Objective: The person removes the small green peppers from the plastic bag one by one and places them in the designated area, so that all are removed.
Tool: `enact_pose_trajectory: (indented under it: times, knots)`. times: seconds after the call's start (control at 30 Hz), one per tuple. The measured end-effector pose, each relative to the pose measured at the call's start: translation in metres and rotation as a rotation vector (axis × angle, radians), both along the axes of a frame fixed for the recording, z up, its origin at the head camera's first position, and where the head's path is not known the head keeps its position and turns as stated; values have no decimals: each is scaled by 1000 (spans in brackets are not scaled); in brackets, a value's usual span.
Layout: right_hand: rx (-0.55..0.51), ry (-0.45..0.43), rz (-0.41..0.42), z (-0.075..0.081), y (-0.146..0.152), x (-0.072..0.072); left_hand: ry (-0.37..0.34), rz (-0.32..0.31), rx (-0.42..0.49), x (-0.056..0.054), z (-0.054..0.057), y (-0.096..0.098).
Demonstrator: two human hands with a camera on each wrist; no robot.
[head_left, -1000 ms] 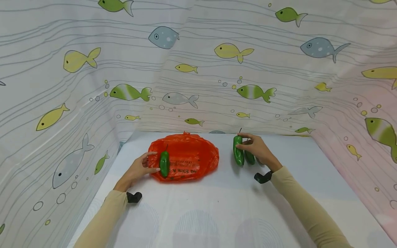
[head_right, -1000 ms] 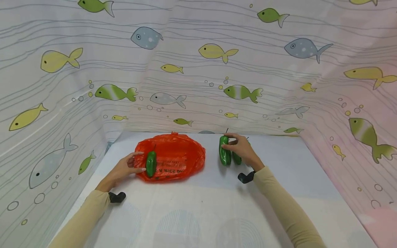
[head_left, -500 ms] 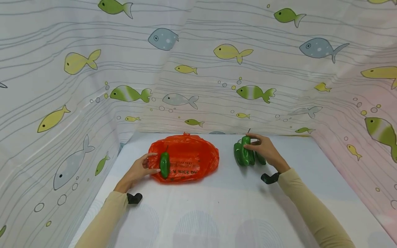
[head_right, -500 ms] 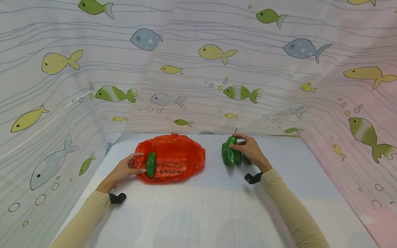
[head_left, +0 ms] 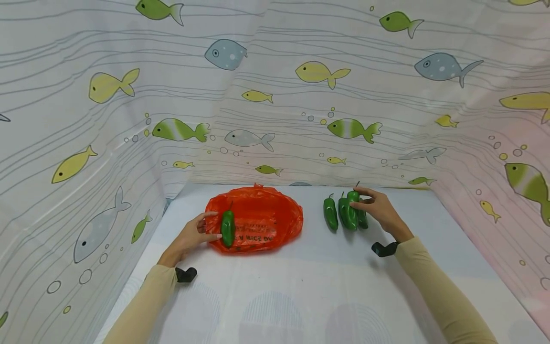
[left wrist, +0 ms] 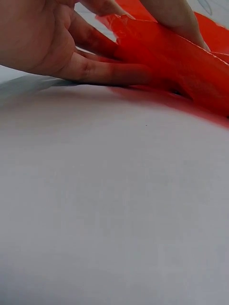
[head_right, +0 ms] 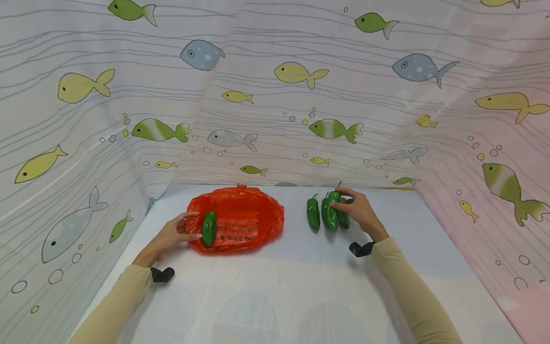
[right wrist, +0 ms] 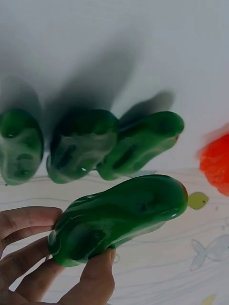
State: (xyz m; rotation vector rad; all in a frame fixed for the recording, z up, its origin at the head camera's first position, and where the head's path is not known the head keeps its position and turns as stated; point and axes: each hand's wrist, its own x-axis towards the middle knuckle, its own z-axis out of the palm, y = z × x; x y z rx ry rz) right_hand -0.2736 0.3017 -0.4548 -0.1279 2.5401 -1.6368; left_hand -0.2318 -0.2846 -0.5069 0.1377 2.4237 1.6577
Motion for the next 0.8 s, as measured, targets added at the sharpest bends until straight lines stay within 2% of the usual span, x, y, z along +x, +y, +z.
enact_pose_trajectory:
  times: [0.27,0.57,0.8]
  knots:
    - [-20,-12,-13,-5,19,1,7,-6,-3,-1,-1,-1]
    - [36,0,-39,-10,39,0,-4,-7,-6,-1,0,-1]
    - [59,-31,-54,-14,52,-4,5,-8,-6,0,-2,-2]
